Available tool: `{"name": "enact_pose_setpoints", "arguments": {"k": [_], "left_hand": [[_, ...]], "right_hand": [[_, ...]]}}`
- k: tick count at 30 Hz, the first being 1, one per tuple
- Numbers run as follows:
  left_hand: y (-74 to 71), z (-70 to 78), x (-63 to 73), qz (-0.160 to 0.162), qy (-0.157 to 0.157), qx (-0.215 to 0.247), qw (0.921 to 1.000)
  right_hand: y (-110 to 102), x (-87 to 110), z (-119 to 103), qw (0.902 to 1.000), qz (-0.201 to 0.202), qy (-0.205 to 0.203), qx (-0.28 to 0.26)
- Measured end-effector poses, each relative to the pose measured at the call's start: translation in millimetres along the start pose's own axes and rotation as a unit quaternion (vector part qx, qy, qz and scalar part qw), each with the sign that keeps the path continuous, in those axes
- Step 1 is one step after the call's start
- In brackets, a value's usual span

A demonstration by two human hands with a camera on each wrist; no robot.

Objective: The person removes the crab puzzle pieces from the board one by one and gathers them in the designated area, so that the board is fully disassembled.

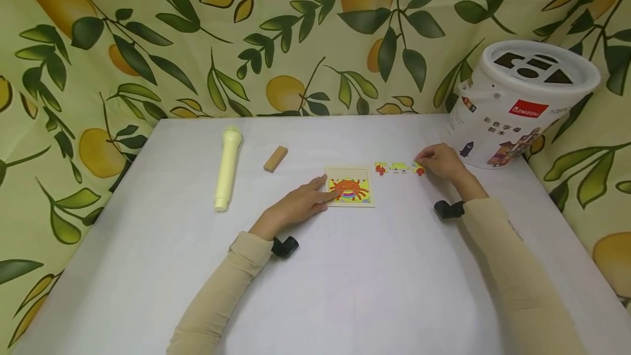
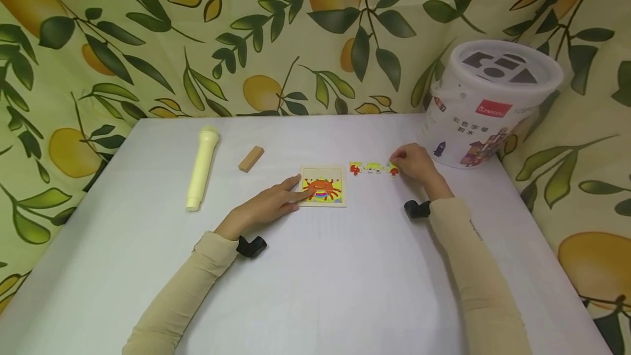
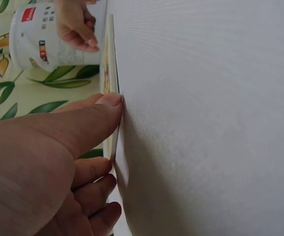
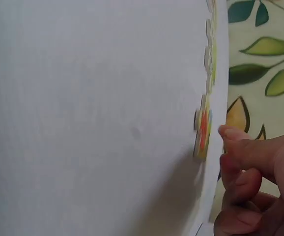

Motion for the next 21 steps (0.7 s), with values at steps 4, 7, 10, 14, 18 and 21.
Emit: {"name": "enact_pose_setpoints", "arguments": {"k": [4, 7, 10, 14, 18, 21], "left_hand": [[0.5, 0.5, 0.0, 0.006, 0.005, 0.01, 0.9999], [2.0, 0.5, 0.3, 0.009, 0.004, 0.011, 0.9999], [4.6, -0.4, -0.1, 0.007, -0.002, 0.012, 0.9999], [5.9, 0.0, -0.7, 0.01, -0.007, 0.003, 0.9999], [4.2, 2.0, -0.9, 0.023, -0.006, -0.005, 0.9997], [3.4, 2.9, 0.1, 0.03, -0.004, -0.006, 0.9995]], "right_hand": [[10.5, 0.3, -26.0, 0.9998, -0.006, -0.018, -0.002], [30.0, -0.5, -61.2, 0.9978, -0.034, -0.057, -0.006], [54.7, 0.5, -97.5, 0.9926, -0.069, -0.1, -0.01], [81.7, 7.0, -136.0, 0.9838, -0.105, -0.145, -0.012], [97.7, 13.7, -159.9, 0.9767, -0.12, -0.177, -0.025], [106.8, 16.3, -168.1, 0.9734, -0.13, -0.185, -0.034]]}}
Point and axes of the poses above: each hand's wrist, its own x-axis away from the middle knuckle, its own y-axis out of the palm, z = x × y, the point moved 9 cm from there along -x, towards the middle knuckle, and after that the axes turned 4 degrees about x, right-handed, at the moved point
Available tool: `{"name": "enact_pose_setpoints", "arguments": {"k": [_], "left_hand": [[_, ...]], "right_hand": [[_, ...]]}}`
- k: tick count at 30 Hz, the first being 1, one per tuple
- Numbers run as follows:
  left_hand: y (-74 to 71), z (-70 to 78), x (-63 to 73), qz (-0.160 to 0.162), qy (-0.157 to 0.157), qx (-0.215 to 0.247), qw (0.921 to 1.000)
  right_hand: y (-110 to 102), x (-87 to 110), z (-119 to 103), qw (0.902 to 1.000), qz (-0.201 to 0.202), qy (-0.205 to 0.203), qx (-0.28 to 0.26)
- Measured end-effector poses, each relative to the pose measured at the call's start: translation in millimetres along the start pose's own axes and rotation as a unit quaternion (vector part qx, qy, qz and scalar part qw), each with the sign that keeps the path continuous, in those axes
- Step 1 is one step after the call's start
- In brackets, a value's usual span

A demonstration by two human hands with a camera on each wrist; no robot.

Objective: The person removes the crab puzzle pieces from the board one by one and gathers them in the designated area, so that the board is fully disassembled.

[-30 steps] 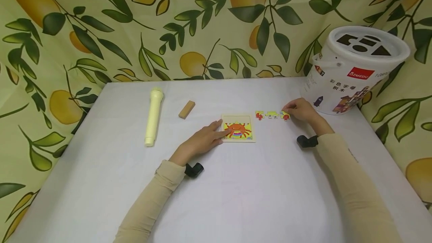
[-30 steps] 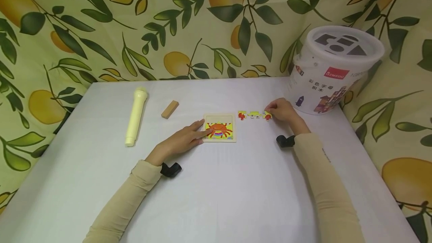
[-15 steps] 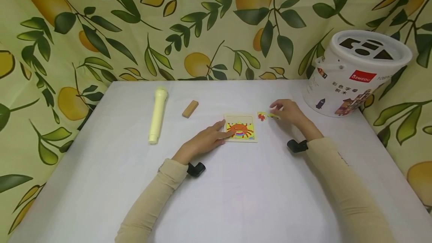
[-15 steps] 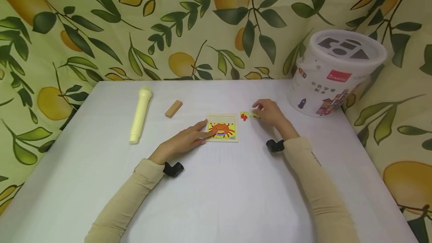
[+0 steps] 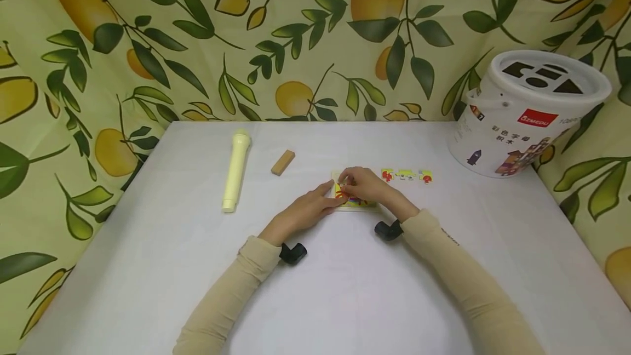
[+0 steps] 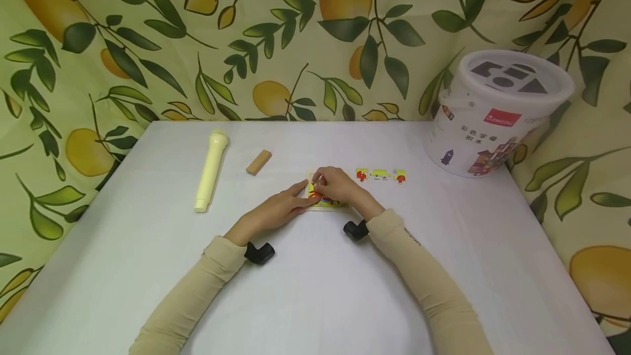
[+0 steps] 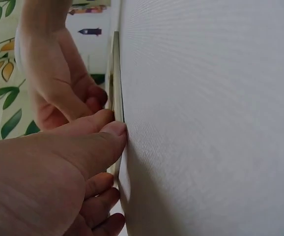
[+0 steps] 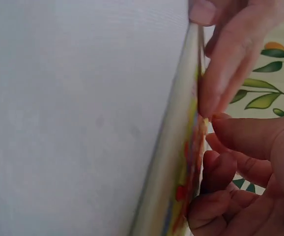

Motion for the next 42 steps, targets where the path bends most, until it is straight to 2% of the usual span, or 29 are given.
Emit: {"name": "enact_pose_setpoints", "arguments": {"k": [6, 14, 25, 32, 38, 42], "left_hand": [[5.3, 2.7, 2.7, -0.001, 0.014, -0.005, 0.9999], [8.8, 4.9, 3.6, 0.002, 0.021, 0.018, 0.9996], [8.7, 5.4, 4.5, 0.005, 0.019, 0.012, 0.9997], [5.6, 2.9, 3.6, 0.006, 0.007, 0.01, 0.9999], [0.1, 1.2, 1.0, 0.009, 0.006, 0.005, 0.9999], [-1.8, 1.1, -0.8, 0.005, 0.004, 0.001, 1.0]], "right_hand": [[11.6, 1.1, -1.6, 0.9999, -0.01, -0.004, 0.012], [14.8, 5.8, 0.2, 0.9999, -0.005, -0.008, 0.015], [12.9, 6.3, -0.2, 0.9997, 0.02, -0.011, 0.007], [8.3, 3.0, 2.7, 0.9995, 0.031, -0.009, 0.004], [5.1, -1.6, -3.9, 0.9997, 0.007, -0.024, 0.0], [3.4, -1.6, -4.6, 0.9998, -0.003, -0.019, -0.003]]}}
Point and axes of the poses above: each hand's wrist, its own x-axis away from the middle knuckle, its own y-axis out of the palm, z = x × y, the point moved 9 cm from there along -x, towards the middle knuckle, and after that the axes turned 4 degrees about x, right-handed, at the moved point
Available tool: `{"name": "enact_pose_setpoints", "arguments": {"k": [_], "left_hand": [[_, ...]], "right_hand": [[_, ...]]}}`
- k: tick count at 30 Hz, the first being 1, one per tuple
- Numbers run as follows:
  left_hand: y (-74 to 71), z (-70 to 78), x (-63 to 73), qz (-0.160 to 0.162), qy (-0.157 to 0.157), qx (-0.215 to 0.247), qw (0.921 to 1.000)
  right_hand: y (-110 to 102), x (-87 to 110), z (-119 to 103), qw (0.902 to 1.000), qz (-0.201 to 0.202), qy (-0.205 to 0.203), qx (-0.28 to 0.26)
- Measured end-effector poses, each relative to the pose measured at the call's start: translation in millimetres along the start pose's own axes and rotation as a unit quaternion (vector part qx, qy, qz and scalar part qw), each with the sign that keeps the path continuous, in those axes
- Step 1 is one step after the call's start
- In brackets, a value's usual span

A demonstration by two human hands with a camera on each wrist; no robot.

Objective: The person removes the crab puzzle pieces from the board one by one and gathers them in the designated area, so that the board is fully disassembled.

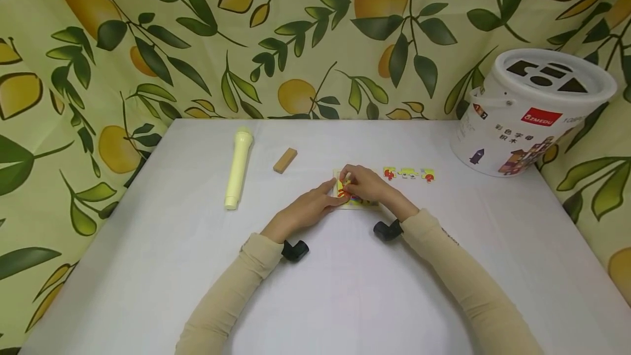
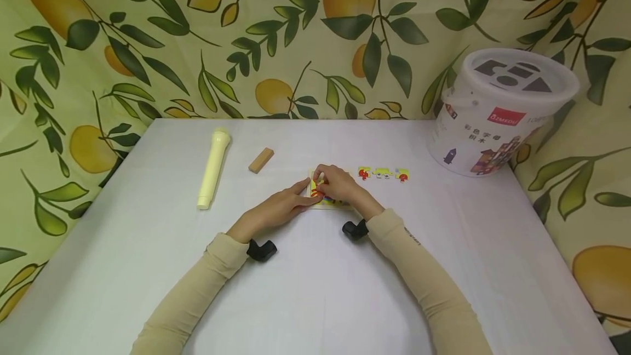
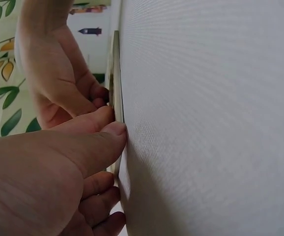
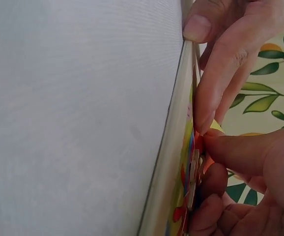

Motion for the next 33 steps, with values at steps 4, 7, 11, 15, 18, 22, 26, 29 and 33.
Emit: {"name": "enact_pose_setpoints", "arguments": {"k": [4, 7, 11, 15, 18, 22, 26, 29, 33], "left_hand": [[-1.2, 1.9, -1.0, -0.005, 0.004, -0.001, 1.0], [-2.1, 1.9, -1.9, -0.008, 0.002, 0.0, 1.0], [-1.5, 0.5, -2.8, -0.011, -0.004, 0.0, 0.9999], [0.2, -0.5, -3.3, -0.013, -0.01, 0.005, 0.9998], [1.6, -1.1, -3.5, -0.015, -0.016, 0.007, 0.9997], [2.7, -1.6, -2.8, -0.021, -0.023, 0.001, 0.9995], [1.8, -0.6, -1.3, -0.022, -0.024, -0.01, 0.9994], [0.3, -0.1, -0.9, -0.015, -0.025, -0.005, 0.9996], [1.8, -0.9, -2.0, -0.012, -0.028, 0.012, 0.9994]], "right_hand": [[-6.2, 1.6, 3.9, 0.9997, 0.019, 0.012, -0.008], [-11.6, 1.2, 8.0, 0.9989, 0.034, 0.02, -0.023], [-14.9, 0.0, 14.6, 0.9977, 0.042, 0.033, -0.041], [-19.7, 0.9, 21.1, 0.995, 0.054, 0.053, -0.066], [-27.6, 5.2, 29.7, 0.9907, 0.06, 0.079, -0.094], [-46.2, 19.6, 51.1, 0.9834, 0.069, 0.122, -0.116], [-62.8, 42.1, 79.8, 0.977, 0.073, 0.172, -0.102], [-67.0, 57.4, 97.8, 0.9724, 0.066, 0.204, -0.091], [-62.2, 66.2, 109.0, 0.9723, 0.051, 0.209, -0.09]]}}
Point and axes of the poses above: each hand's wrist, its own x-axis away from the middle knuckle, its own y-axis out of the palm, z = x × y, the point moved 9 cm from there along -x, towards the middle knuckle, and after that the axes turned 4 degrees about x, right-handed, at the moved point
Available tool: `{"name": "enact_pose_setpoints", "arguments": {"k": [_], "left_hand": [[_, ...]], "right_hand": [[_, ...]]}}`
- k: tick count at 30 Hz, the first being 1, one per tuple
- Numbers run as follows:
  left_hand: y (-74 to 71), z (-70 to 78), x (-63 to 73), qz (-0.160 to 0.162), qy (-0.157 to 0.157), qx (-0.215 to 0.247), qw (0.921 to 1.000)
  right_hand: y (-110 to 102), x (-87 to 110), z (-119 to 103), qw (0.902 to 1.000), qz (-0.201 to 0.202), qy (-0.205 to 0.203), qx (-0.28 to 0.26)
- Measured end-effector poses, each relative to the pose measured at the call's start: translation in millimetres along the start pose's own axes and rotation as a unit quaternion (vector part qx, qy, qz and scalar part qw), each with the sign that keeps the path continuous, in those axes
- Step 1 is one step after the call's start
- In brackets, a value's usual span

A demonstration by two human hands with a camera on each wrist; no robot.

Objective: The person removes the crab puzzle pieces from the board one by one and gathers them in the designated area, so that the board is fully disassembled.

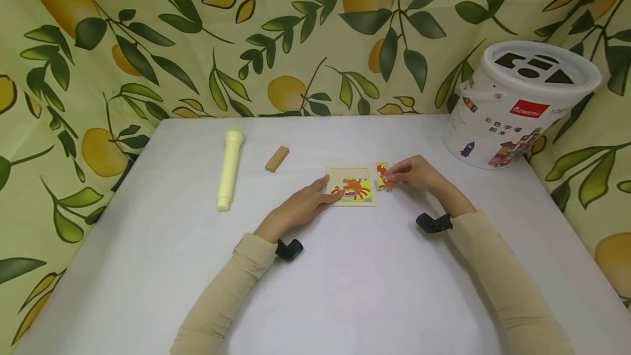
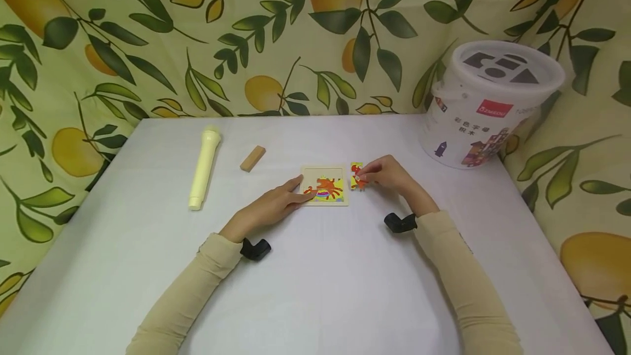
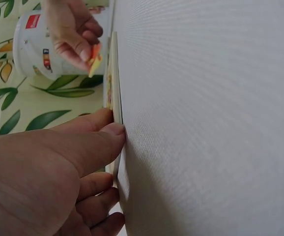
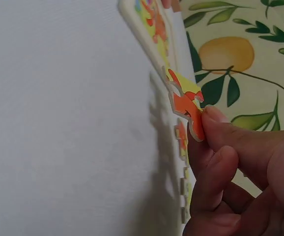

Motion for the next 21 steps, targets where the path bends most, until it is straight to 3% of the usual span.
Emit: {"name": "enact_pose_setpoints", "arguments": {"k": [8, 18, 21], "left_hand": [[-0.7, 0.9, 1.6, 0.0, 0.015, -0.01, 0.9998], [-0.7, -1.5, 1.4, 0.003, 0.006, -0.008, 0.9999], [-0.3, -1.1, 1.3, 0.002, 0.007, -0.008, 0.9999]], "right_hand": [[7.8, -5.3, 3.2, 0.9998, 0.009, -0.004, 0.017], [3.6, 0.2, -1.9, 0.9988, 0.033, 0.002, 0.036], [0.1, 1.5, -9.5, 0.998, 0.039, -0.014, 0.047]]}}
Point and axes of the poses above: each hand's wrist, its own x-axis away from the middle knuckle, its own y-axis out of the palm, z = x × y, the point moved 9 cm from there along -x, towards the middle knuckle, and after that the axes turned 4 degrees about x, right-handed, at the moved point
